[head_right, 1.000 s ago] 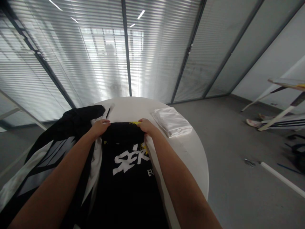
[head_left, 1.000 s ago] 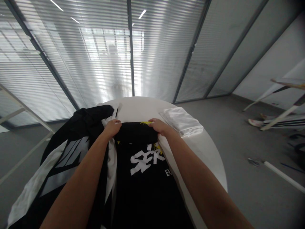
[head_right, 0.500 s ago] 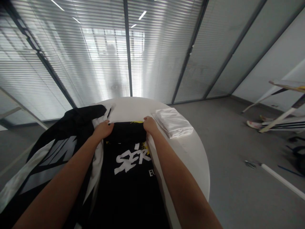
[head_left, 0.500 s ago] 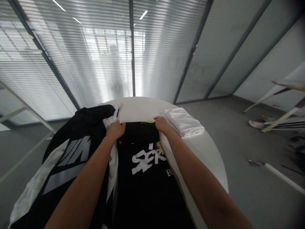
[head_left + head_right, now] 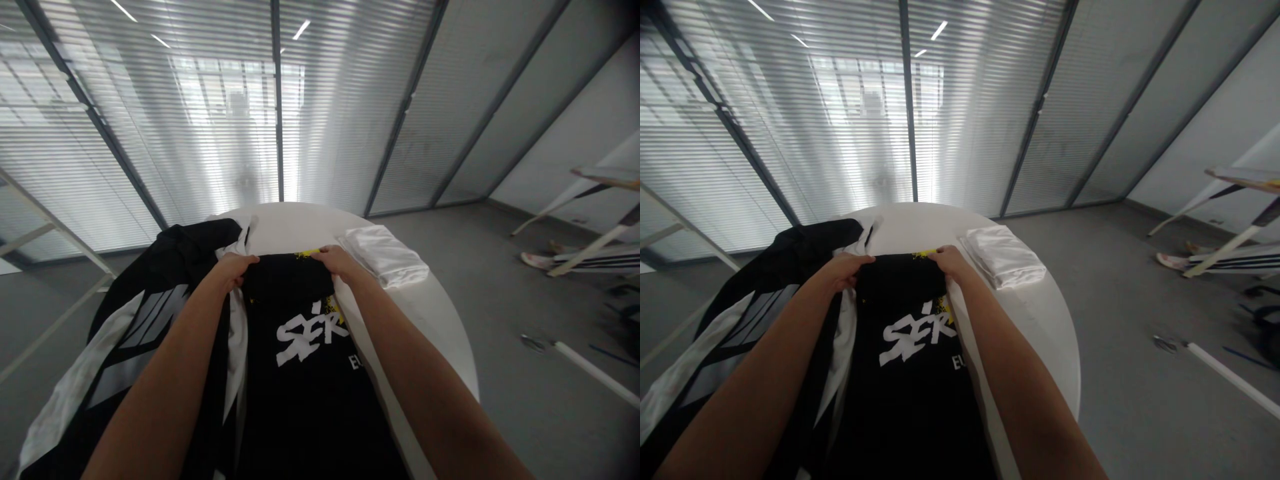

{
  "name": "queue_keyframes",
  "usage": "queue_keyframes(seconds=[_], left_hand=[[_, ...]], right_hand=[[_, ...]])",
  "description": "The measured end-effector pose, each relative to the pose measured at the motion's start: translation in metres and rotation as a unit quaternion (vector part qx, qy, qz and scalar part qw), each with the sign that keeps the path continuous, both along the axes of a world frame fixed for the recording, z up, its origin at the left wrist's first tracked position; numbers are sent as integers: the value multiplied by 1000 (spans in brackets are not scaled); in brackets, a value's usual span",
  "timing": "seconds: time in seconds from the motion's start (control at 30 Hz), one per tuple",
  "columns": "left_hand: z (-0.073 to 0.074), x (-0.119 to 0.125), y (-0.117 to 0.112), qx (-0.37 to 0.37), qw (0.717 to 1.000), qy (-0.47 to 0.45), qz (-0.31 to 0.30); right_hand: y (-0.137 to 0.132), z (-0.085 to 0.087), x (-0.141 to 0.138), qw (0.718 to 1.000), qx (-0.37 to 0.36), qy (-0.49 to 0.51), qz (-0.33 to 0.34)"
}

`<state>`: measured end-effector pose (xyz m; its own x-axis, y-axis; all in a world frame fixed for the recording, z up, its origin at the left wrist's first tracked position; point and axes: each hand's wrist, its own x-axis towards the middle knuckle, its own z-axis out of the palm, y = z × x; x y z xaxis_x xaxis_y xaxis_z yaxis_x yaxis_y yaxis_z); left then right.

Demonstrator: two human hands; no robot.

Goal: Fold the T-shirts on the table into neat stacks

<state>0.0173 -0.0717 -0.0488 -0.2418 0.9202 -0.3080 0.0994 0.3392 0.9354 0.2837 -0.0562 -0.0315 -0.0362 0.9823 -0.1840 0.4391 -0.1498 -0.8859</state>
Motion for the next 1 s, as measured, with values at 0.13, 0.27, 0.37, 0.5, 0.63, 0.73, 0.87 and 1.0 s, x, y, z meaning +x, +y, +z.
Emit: queue_keyframes(seconds=[0.13,0.27,0.37,0.5,0.63,0.73,0.87,1.0], left_hand=[[22,0,-10,-57,998,-31,-4],[39,3,-18,-26,999,-19,-19],[45,8,-22,4,1000,2,-21],[53,14,-27,30,999,2,-10],[58,15,-29,67,997,-35,-19],[54,13,-25,127,990,-49,-23],[47,10,-19,194,976,-89,-39],[43,11,-18,233,963,-119,-61]], right_hand=[[-2,13,6,999,0,33,-4],[-5,29,15,998,18,48,26],[-8,37,19,997,14,77,27],[-10,44,17,990,17,138,15],[-7,40,17,980,93,172,37],[-3,33,19,970,117,209,46],[1,26,22,955,123,268,37],[2,21,20,949,134,281,47]])
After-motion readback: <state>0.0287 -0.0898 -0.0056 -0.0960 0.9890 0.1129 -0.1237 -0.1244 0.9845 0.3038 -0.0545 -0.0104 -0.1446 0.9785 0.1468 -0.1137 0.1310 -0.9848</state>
